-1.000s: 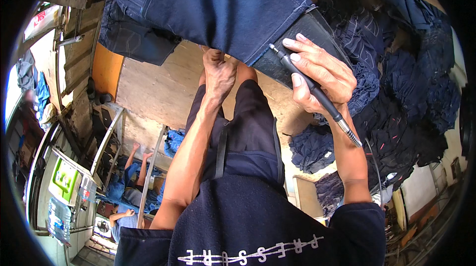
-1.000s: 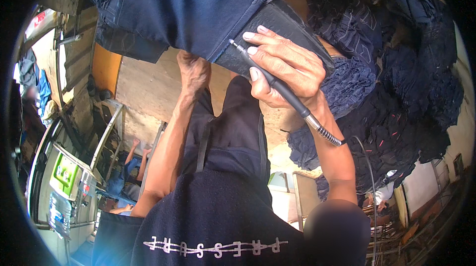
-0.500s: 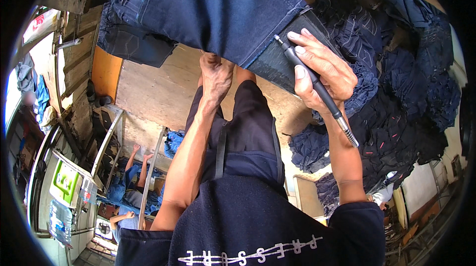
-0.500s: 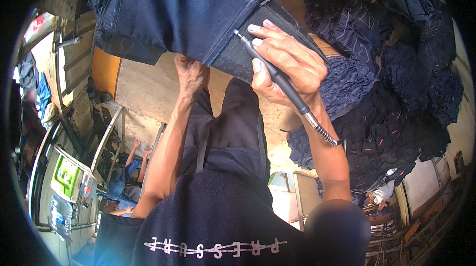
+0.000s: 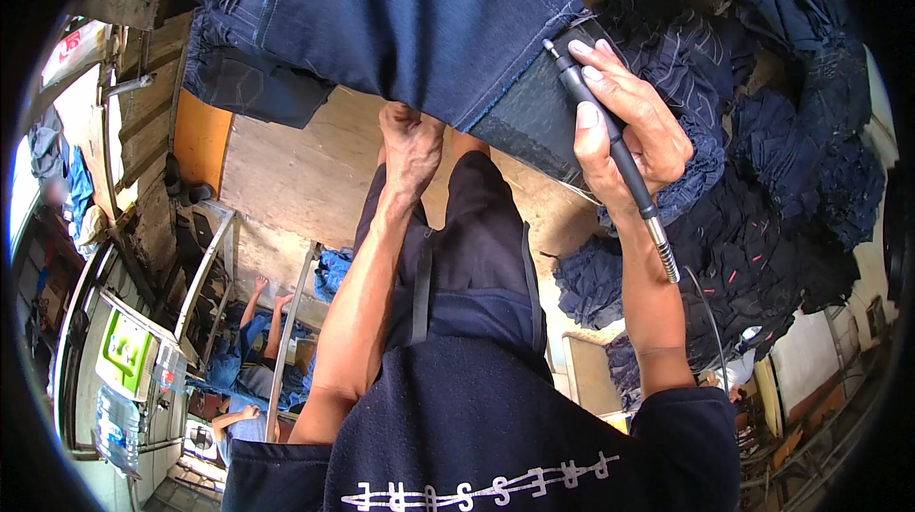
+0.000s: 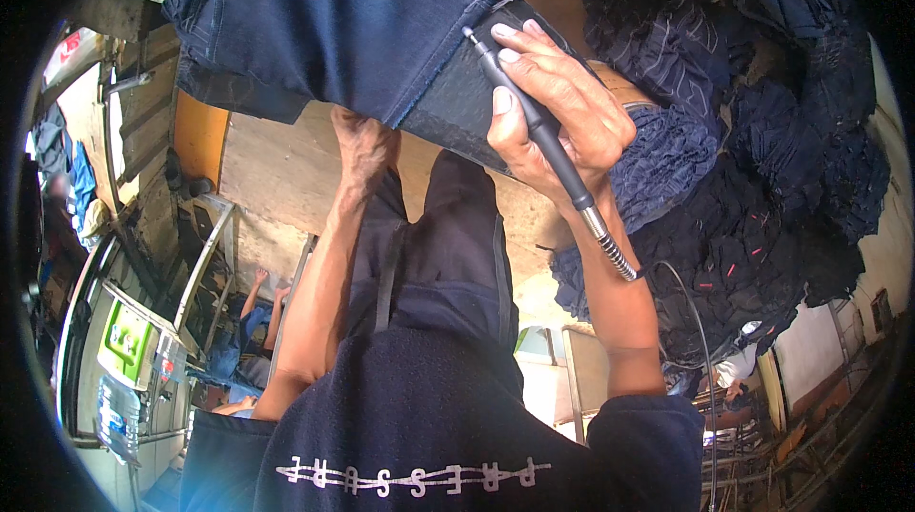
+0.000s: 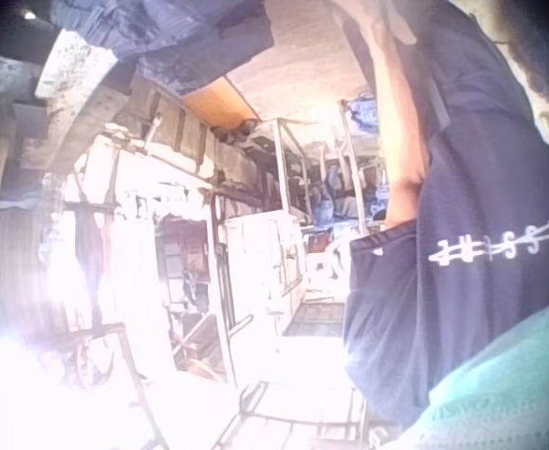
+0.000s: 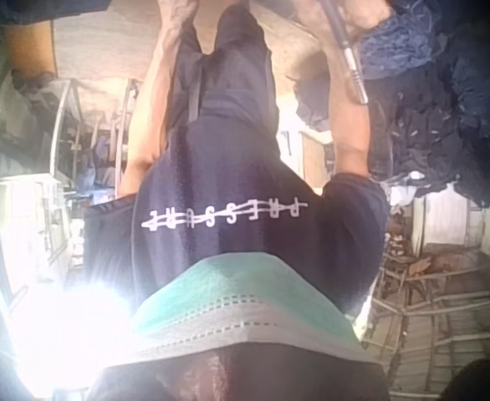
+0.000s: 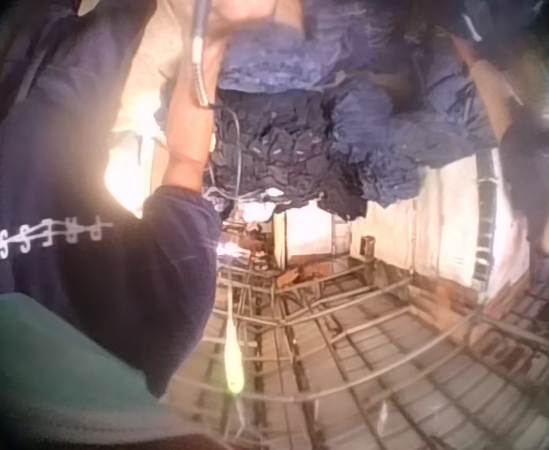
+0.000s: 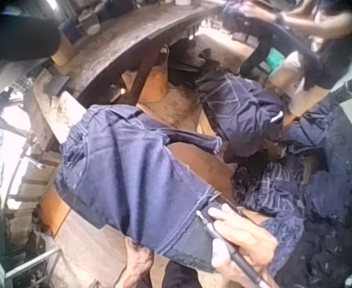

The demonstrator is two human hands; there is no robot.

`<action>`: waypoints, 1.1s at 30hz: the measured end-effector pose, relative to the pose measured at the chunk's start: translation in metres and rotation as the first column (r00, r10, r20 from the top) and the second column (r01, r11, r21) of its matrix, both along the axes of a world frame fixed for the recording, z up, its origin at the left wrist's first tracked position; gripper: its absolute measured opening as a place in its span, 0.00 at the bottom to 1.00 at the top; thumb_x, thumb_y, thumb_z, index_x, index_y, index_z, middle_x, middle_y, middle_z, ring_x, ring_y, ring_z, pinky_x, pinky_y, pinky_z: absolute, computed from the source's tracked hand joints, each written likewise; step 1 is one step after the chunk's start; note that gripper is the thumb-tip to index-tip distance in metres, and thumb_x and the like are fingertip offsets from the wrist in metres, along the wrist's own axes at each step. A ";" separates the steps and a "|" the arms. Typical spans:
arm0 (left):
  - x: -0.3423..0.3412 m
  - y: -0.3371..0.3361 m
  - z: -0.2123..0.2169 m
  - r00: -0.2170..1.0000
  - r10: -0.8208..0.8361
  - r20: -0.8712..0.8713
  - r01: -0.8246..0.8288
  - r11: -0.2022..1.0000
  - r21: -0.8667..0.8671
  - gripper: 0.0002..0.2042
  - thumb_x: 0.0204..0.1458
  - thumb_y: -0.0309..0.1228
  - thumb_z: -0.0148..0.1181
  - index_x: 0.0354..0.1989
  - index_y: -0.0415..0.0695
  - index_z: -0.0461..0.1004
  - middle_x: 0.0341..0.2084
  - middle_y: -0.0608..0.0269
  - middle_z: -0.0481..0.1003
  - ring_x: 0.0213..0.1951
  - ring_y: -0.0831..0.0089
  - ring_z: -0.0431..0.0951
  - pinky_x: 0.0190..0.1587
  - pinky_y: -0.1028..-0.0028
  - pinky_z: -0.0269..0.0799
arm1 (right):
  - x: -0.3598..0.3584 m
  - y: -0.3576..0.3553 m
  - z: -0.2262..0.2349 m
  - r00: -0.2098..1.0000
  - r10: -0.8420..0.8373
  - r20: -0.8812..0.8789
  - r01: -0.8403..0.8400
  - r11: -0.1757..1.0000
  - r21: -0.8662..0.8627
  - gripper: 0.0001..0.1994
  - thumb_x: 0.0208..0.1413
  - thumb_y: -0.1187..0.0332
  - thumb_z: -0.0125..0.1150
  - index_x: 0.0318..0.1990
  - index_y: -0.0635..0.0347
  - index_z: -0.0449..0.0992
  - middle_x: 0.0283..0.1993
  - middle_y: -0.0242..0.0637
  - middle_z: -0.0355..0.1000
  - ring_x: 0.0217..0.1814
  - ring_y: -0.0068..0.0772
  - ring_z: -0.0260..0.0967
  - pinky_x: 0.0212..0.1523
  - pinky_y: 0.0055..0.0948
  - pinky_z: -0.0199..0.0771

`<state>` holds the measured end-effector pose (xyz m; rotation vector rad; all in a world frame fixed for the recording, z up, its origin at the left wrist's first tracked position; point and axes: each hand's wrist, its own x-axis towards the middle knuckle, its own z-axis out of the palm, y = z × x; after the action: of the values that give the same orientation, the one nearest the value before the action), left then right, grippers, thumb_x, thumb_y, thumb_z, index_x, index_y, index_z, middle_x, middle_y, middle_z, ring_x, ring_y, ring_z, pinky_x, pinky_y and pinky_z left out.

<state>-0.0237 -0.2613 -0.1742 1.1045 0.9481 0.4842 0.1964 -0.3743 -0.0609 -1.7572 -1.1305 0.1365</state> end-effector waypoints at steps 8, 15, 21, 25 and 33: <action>-0.005 -0.003 -0.012 0.994 0.070 0.085 -0.055 0.985 -0.165 0.12 0.63 0.17 0.68 0.54 0.33 0.83 0.55 0.59 0.84 0.55 0.69 0.84 0.62 0.67 0.78 | 0.001 0.000 0.001 0.999 0.038 -0.008 -0.038 0.999 0.007 0.13 0.47 0.80 0.68 0.42 0.71 0.85 0.41 0.52 0.86 0.52 0.53 0.88 0.63 0.54 0.86; 0.001 -0.002 0.004 1.000 0.030 -0.005 -0.030 0.997 -0.069 0.07 0.68 0.26 0.63 0.42 0.35 0.85 0.37 0.71 0.85 0.40 0.84 0.77 0.46 0.76 0.73 | -0.001 -0.002 0.001 0.995 0.101 -0.011 -0.100 0.995 0.013 0.13 0.45 0.80 0.69 0.41 0.72 0.85 0.36 0.49 0.84 0.51 0.53 0.88 0.62 0.55 0.87; 0.000 0.001 -0.003 0.991 0.090 0.101 -0.070 0.981 -0.182 0.11 0.61 0.20 0.72 0.51 0.34 0.83 0.51 0.60 0.85 0.52 0.72 0.84 0.59 0.70 0.77 | -0.002 -0.001 0.004 1.000 0.003 -0.030 -0.003 1.000 -0.010 0.13 0.44 0.80 0.68 0.40 0.72 0.85 0.38 0.51 0.85 0.50 0.54 0.88 0.61 0.54 0.87; -0.006 0.003 -0.006 0.999 0.020 0.029 -0.016 0.991 -0.136 0.10 0.61 0.19 0.72 0.50 0.34 0.84 0.49 0.62 0.85 0.51 0.74 0.83 0.57 0.72 0.77 | -0.004 0.001 0.004 0.998 0.056 0.000 -0.056 0.998 0.003 0.13 0.44 0.80 0.68 0.40 0.72 0.85 0.38 0.51 0.85 0.50 0.54 0.89 0.61 0.54 0.87; 0.004 0.010 0.012 0.998 -0.046 -0.031 0.042 0.992 -0.115 0.09 0.62 0.24 0.71 0.48 0.34 0.84 0.48 0.64 0.85 0.49 0.75 0.83 0.55 0.71 0.76 | -0.008 -0.004 0.006 0.976 0.216 -0.019 -0.216 0.976 0.021 0.12 0.46 0.81 0.65 0.41 0.71 0.85 0.37 0.50 0.85 0.49 0.52 0.89 0.59 0.54 0.89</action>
<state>-0.0197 -0.2512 -0.1624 1.0309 0.9671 0.3716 0.1884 -0.3780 -0.0548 -1.6088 -1.3019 0.2743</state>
